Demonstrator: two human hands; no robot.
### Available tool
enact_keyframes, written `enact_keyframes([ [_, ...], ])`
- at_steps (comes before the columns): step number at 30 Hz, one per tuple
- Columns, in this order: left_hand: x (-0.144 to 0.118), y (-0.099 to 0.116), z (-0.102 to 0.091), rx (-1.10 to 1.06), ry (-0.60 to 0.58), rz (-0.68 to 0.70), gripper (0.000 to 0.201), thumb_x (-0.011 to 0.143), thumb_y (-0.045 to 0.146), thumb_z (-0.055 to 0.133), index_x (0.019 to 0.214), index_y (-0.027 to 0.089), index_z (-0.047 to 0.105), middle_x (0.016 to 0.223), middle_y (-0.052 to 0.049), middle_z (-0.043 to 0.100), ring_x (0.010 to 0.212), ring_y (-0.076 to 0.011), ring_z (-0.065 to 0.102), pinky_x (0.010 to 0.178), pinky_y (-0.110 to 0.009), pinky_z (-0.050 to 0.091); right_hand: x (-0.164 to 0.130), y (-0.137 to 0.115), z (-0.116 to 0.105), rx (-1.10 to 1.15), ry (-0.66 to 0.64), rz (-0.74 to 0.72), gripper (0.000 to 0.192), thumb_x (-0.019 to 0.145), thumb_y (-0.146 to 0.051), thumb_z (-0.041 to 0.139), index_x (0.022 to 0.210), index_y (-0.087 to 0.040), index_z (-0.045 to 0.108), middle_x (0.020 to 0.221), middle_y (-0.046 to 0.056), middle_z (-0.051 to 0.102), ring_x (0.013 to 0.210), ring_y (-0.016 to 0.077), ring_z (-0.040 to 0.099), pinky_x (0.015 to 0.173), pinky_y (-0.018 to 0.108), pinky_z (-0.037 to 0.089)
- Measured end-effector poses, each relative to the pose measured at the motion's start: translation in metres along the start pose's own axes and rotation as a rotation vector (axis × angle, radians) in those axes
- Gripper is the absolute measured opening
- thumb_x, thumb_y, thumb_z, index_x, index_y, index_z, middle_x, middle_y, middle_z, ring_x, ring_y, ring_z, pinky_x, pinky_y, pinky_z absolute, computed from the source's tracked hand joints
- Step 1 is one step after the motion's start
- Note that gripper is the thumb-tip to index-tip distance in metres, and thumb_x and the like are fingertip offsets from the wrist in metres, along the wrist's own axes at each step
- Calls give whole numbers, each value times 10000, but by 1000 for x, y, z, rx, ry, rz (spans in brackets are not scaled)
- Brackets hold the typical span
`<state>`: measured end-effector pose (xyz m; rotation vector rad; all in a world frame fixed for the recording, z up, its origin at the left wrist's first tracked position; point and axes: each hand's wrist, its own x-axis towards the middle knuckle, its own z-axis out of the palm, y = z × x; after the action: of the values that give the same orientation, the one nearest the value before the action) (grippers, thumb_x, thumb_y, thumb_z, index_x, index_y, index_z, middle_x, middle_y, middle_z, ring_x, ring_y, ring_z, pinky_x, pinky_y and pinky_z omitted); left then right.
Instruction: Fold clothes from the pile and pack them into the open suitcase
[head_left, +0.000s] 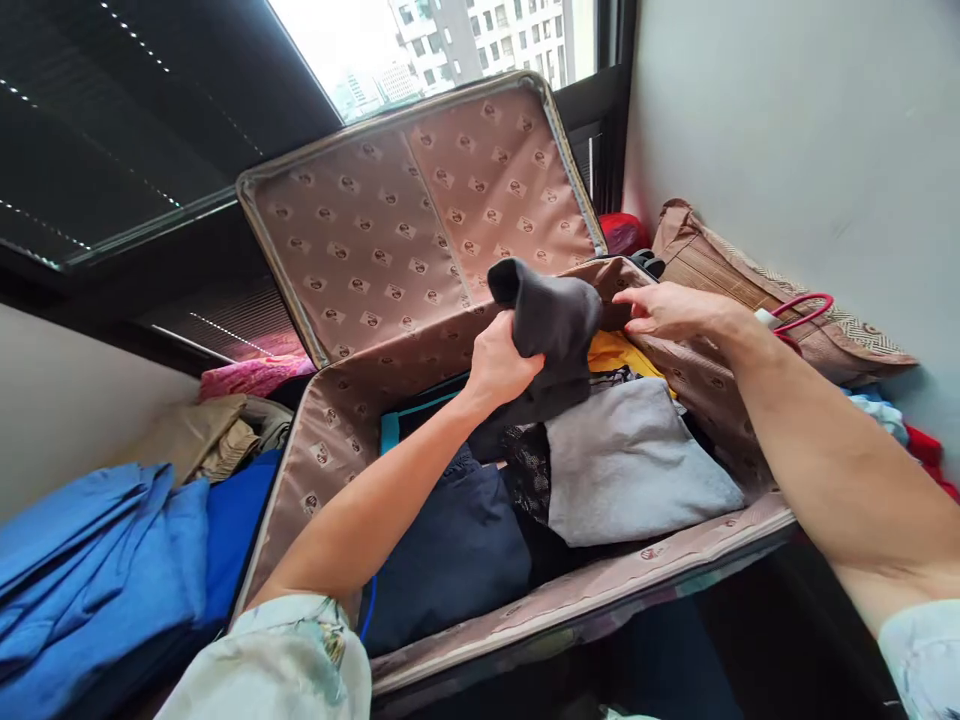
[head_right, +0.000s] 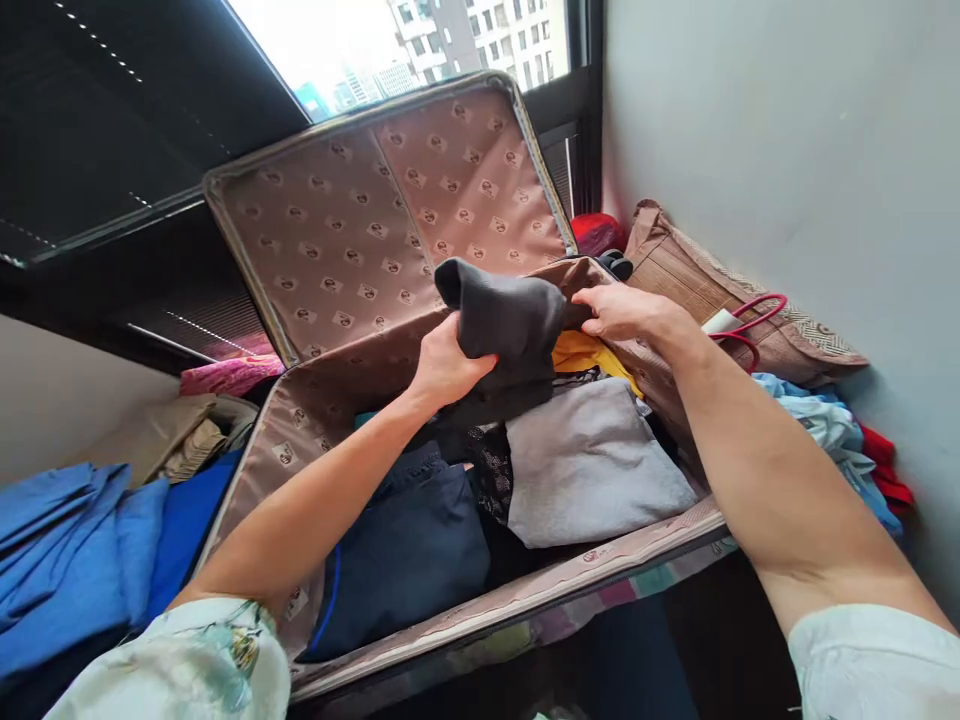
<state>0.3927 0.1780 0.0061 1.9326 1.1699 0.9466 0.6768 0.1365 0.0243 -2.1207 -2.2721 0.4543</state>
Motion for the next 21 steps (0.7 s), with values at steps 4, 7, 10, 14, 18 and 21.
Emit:
enact_keyframes([
  [4, 12, -22, 26, 467, -183, -118, 370, 643, 106, 811, 978, 229, 712, 1132, -96, 743, 1221, -376, 645, 1076, -453, 501, 1, 1, 14, -65, -90, 8, 559, 939, -171, 638, 1496, -126, 615, 1368, 168, 709, 1244, 304, 684, 1051, 364, 520],
  [7, 24, -53, 28, 671, -196, -273, 269, 748, 140, 725, 1007, 214, 718, 1092, -106, 759, 1149, -339, 689, 980, -396, 525, 4, -13, 28, -76, -209, -54, 501, 891, -177, 688, 1391, -197, 711, 1317, 121, 744, 1208, 290, 707, 1003, 346, 555],
  [10, 37, -58, 15, 608, -68, -237, 179, 787, 186, 697, 966, 189, 704, 926, -57, 741, 990, -270, 711, 851, -310, 525, 2, -21, 25, -48, -171, -108, 558, 907, -207, 683, 1465, -205, 657, 1410, 115, 698, 1282, 280, 669, 1043, 330, 534],
  [14, 42, -16, -3, 574, 160, 83, 93, 819, 206, 676, 910, 190, 670, 844, -17, 666, 893, -219, 662, 822, -294, 528, -4, -7, 2, -14, 22, -66, 525, 944, -223, 636, 1468, -191, 642, 1423, 117, 686, 1310, 290, 643, 1118, 354, 492],
  [18, 20, 8, 20, 732, 225, 337, 368, 837, 108, 653, 1197, 186, 663, 1145, -96, 647, 1116, -283, 619, 922, -378, 559, -10, 8, -14, 40, 254, 51, 485, 994, -249, 554, 1463, -145, 623, 1281, 159, 735, 1202, 312, 680, 1090, 431, 512],
  [21, -3, -20, 80, 947, -53, 328, 631, 956, 69, 499, 1541, 307, 498, 1355, -130, 576, 1211, -316, 592, 867, -389, 594, -12, 7, -13, 62, 323, 57, 456, 1006, -245, 531, 1431, -121, 643, 1199, 167, 752, 1158, 301, 687, 1078, 426, 509],
])
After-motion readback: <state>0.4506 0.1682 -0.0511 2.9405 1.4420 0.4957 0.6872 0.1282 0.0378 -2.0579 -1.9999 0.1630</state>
